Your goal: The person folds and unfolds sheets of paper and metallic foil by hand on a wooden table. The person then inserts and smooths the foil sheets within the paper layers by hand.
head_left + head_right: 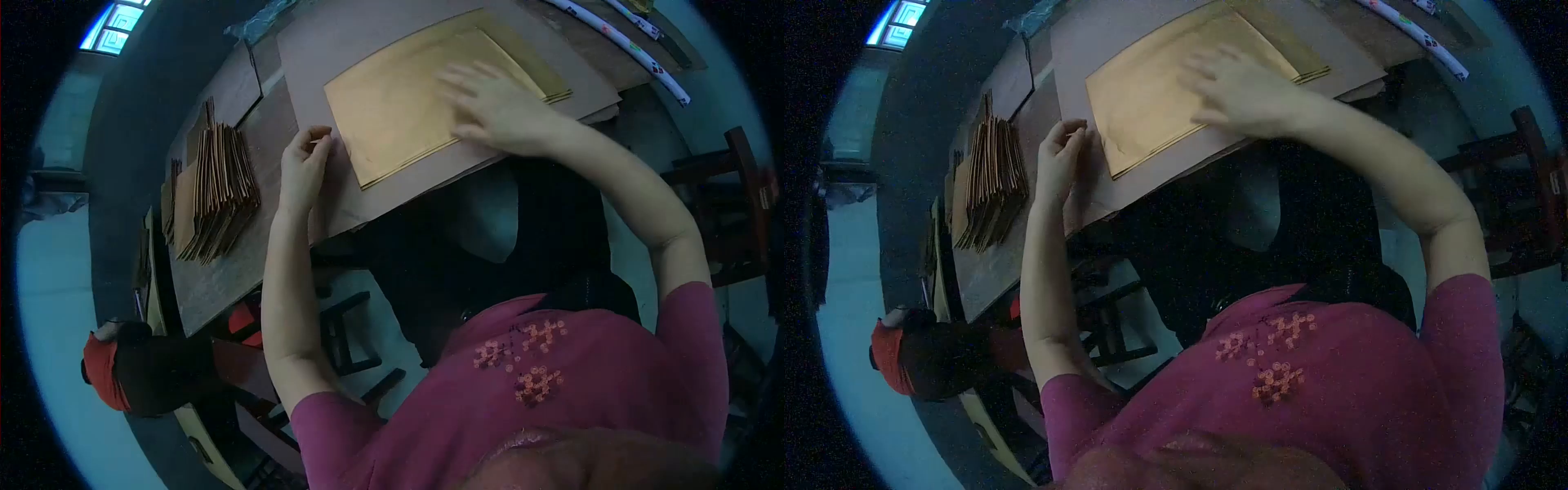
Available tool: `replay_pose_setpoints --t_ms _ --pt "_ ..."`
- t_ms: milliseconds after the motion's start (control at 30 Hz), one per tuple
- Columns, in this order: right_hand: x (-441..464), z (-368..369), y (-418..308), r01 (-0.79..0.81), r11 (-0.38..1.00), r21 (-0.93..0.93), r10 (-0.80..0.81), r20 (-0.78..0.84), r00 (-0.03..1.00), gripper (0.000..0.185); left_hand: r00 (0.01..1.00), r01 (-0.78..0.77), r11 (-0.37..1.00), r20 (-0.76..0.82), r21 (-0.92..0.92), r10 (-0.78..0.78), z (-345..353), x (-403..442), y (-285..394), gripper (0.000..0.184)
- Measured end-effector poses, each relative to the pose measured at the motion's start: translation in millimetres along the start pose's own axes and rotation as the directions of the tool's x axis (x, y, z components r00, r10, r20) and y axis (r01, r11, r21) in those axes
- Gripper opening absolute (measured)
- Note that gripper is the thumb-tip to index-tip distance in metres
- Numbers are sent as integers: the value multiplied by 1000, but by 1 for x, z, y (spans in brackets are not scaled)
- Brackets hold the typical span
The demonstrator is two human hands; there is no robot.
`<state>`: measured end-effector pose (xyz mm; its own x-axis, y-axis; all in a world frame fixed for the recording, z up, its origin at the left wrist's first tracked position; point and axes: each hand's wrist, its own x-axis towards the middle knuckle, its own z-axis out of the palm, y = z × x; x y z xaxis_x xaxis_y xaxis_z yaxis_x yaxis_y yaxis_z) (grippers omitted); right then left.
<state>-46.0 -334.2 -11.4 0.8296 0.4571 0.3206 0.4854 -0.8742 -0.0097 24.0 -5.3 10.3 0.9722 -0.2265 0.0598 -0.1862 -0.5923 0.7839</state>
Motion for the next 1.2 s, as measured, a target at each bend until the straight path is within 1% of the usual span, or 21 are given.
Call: replay_pose_setpoints --t_ms 33,100,133,200,233,300,333,400,533,633,767,800,833,900,933,967,1000,1067,1100,1133,1200 --pt "-4 3 -21 90 990 107 -87 -33 996 62 1000 -5 1000 3 9 5 3 6 1 24" --pt "-8 16 -50 200 977 80 -197 -50 979 60 987 126 989 -92 -72 -132 10 26 -1 34" --pt "-9 23 -59 215 972 91 -207 -87 974 60 988 120 990 -91 -70 -126 13 32 5 34" --pt "-10 31 -67 193 979 69 -188 -83 979 61 970 221 975 -104 25 -218 17 45 15 49" --pt "-9 33 -69 175 983 47 -172 -77 982 62 971 217 976 -108 23 -213 19 58 7 49" --pt "-9 35 -68 177 983 58 -171 -96 981 62 954 263 919 -219 295 -203 24 76 -2 53" --pt "-11 36 -68 174 982 76 -165 -111 980 62 956 257 920 -220 297 -196 24 81 -3 53" --pt "-12 35 -67 170 982 77 -162 -100 982 62 924 381 916 -32 128 -380 22 88 1 43" --pt "-12 34 -66 181 980 87 -173 -90 981 63 897 430 899 -152 87 -415 28 89 3 33" --pt "-10 37 -65 174 981 89 -168 -73 983 64 878 473 881 -90 5 -471 24 87 1 29" --pt "-8 35 -65 180 977 117 -175 -52 983 64 889 445 845 34 -298 -456 22 69 18 30" --pt "-9 34 -68 139 975 171 -114 -146 983 63 883 459 789 107 -410 -458 20 67 19 29" --pt "-9 33 -71 103 968 228 -48 -235 971 63 884 456 790 104 -410 -456 20 67 15 29" --pt "-8 24 -78 80 966 247 -3 -297 955 64 919 367 688 132 -625 -371 23 66 11 27" --pt "-5 19 -81 55 961 270 46 -352 935 65 921 366 690 135 -624 -366 26 59 21 27" --pt "-1 17 -82 48 963 266 51 -353 934 65 922 318 601 92 -733 -376 32 49 30 23" --pt "2 16 -83 35 949 313 112 -438 892 63 918 261 500 53 -826 -392 37 39 38 19" --pt "3 13 -76 23 934 356 176 -515 839 61 941 212 472 49 -856 -334 46 30 30 17" --pt "4 12 -68 65 916 396 155 -499 852 50 958 160 440 32 -884 -283 49 21 27 16" --pt "3 11 -63 108 894 436 132 -485 864 39 980 93 556 -22 -826 -197 51 -9 54 17" --pt "-10 4 -53 155 866 475 128 -510 851 34 991 67 543 -9 -837 -137 54 -51 74 19"
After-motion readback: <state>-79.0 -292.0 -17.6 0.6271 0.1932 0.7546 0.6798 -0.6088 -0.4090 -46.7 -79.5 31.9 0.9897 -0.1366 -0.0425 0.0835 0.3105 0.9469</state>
